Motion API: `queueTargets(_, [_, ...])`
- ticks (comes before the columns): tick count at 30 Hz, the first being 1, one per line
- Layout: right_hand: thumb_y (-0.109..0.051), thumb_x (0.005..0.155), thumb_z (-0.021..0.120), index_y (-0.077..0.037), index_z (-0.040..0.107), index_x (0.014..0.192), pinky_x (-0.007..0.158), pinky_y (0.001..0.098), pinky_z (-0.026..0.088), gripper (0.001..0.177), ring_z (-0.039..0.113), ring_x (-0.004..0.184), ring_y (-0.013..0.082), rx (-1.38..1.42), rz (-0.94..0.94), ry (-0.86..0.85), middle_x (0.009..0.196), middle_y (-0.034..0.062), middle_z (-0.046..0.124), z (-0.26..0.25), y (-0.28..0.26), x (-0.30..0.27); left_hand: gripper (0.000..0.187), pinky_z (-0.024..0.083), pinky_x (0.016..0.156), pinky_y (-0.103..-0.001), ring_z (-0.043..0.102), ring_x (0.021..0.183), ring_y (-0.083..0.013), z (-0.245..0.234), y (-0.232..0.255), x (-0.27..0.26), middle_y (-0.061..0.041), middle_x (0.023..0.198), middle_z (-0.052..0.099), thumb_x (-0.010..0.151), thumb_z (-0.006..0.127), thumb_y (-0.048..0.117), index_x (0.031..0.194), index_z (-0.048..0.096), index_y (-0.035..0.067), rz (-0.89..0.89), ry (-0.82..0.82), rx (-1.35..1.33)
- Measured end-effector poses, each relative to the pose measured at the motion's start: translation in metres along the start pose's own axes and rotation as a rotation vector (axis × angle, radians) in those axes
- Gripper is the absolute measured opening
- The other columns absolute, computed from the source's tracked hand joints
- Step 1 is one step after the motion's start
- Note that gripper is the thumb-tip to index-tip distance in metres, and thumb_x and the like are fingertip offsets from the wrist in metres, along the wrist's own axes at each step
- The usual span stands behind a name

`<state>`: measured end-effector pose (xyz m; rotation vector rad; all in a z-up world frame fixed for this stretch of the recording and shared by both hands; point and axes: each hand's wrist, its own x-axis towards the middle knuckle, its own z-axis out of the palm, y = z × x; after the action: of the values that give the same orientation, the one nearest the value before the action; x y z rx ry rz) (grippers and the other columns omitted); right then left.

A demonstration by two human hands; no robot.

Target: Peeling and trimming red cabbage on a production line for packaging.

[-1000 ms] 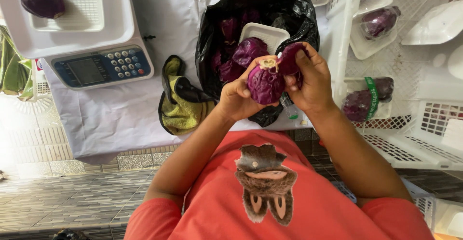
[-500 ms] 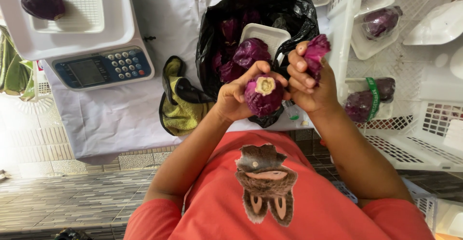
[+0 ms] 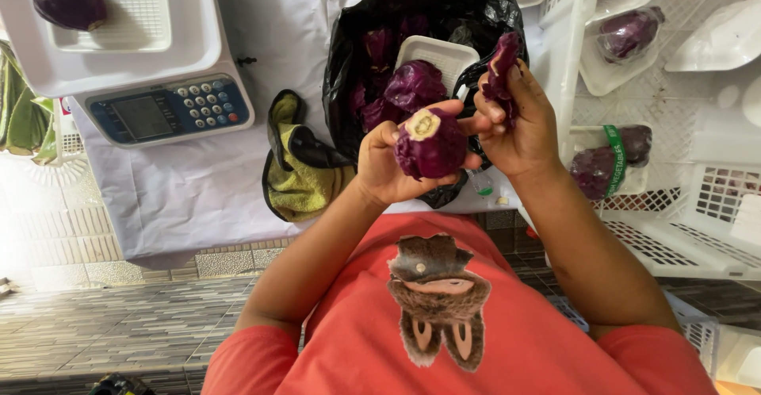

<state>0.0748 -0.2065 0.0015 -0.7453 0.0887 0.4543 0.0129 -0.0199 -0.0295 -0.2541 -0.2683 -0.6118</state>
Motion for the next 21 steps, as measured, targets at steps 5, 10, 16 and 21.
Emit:
queueTargets(5, [-0.028,0.109,0.056,-0.016,0.06,0.108,0.047,0.0146,0.038,0.013,0.047,0.055,0.0082,-0.015,0.016,0.025,0.079,0.0054,0.057,0.015,-0.003,-0.003,0.086,0.051,0.104,-0.058,0.054,0.129,-0.0551,0.009,-0.005,-0.001,-0.031,0.153,0.042,0.087,0.046,0.026,0.165,0.016,0.005,0.017,0.033,-0.002])
queueTargets(10, [-0.025,0.109,0.055,-0.013,0.062,0.111,0.048,0.0134,0.04,0.013,0.048,0.053,0.0097,-0.038,0.001,0.07,0.069,0.0052,0.055,0.027,-0.003,-0.003,0.088,0.049,0.11,-0.059,0.064,0.124,-0.043,0.022,-0.01,0.001,-0.027,0.146,0.055,0.087,0.049,0.021,0.165,0.012,0.003,0.136,0.119,0.241])
queueTargets(16, [-0.013,0.106,0.058,-0.008,0.064,0.113,0.07,0.022,0.055,0.011,0.07,0.079,0.0176,-0.047,-0.078,0.167,0.1,0.0155,0.072,0.016,0.017,-0.002,0.085,0.056,0.103,-0.053,0.063,0.124,-0.0402,0.029,-0.012,0.0,-0.031,0.143,0.053,0.089,0.06,0.005,0.162,0.017,-0.001,0.278,0.177,0.414])
queueTargets(21, [-0.015,0.095,0.067,0.001,0.06,0.12,0.078,0.0238,0.054,0.031,0.069,0.084,0.015,-0.315,0.056,0.095,0.102,0.0155,0.072,-0.004,0.042,-0.001,0.083,0.061,0.098,-0.052,0.064,0.121,-0.0372,0.04,-0.015,-0.002,-0.025,0.146,0.048,0.088,0.07,-0.002,0.158,0.025,0.001,0.362,0.194,0.56])
